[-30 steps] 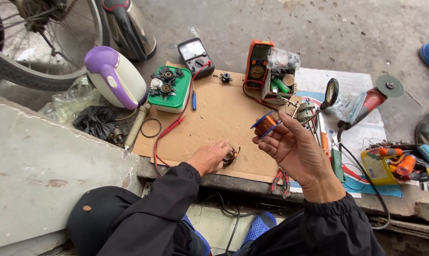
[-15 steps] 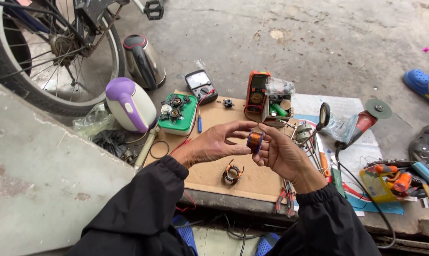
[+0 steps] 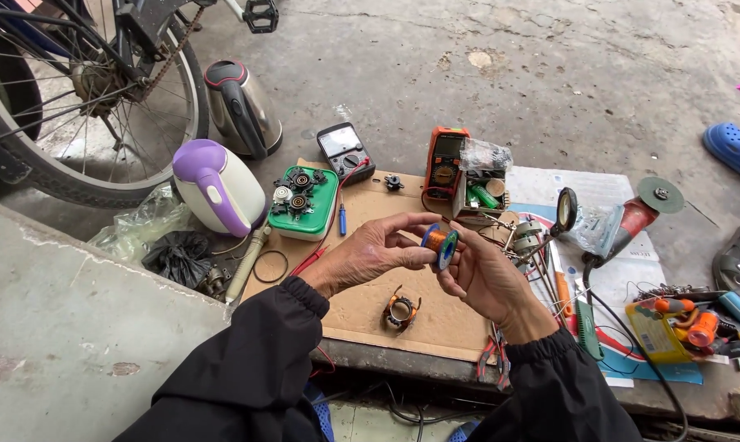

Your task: Inspecting and preparing a stator core and copper wire spool for motor winding

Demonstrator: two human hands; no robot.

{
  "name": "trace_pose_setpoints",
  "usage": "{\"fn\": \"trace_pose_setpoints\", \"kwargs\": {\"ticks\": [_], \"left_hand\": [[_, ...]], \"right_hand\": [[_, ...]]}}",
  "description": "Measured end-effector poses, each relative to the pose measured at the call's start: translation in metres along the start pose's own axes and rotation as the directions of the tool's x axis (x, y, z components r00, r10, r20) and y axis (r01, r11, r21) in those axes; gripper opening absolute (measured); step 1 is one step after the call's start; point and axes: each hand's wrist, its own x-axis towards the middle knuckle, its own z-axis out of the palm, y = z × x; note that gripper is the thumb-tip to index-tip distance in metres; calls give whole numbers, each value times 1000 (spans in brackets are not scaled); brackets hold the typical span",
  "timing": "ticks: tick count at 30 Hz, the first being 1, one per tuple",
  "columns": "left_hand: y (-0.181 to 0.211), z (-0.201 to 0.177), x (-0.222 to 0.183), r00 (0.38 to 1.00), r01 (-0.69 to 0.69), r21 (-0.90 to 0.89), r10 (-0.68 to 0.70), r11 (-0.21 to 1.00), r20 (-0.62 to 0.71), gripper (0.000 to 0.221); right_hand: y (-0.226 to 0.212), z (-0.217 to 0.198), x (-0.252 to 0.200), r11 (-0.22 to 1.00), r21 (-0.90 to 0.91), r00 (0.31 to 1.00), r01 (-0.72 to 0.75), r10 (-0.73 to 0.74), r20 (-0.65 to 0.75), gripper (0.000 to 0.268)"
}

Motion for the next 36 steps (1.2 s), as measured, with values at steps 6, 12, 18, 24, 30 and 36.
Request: {"fn": "trace_pose_setpoints", "kwargs": {"ticks": [6, 12, 18, 24, 30, 36], "left_hand": [[-1, -12, 1, 996, 65, 1, -65, 998, 65, 78], [-4, -7, 13, 990, 91, 37, -86, 995, -110, 69], [-14, -14, 24, 953, 189, -26, -189, 982, -237, 68], [-37, -14, 33, 931, 278, -2, -270, 960, -246, 59], [-13, -6, 25, 974, 190, -50, -194, 981, -118, 92], [-45, -22, 28, 979, 205, 30, -205, 978, -1, 79]], "right_hand": [[-2, 12, 1, 1000, 3, 1000, 4, -4, 19, 47], [18, -7, 18, 983, -164, 977, 88, -117, -179, 57], [-5, 33, -12, 652, -714, 905, 255, -420, -60, 84], [23, 1, 4, 713, -609, 910, 348, -412, 38, 79], [17, -4, 8, 818, -521, 936, 243, -338, -94, 63], [32, -19, 19, 913, -398, 942, 84, -203, -267, 59]]}}
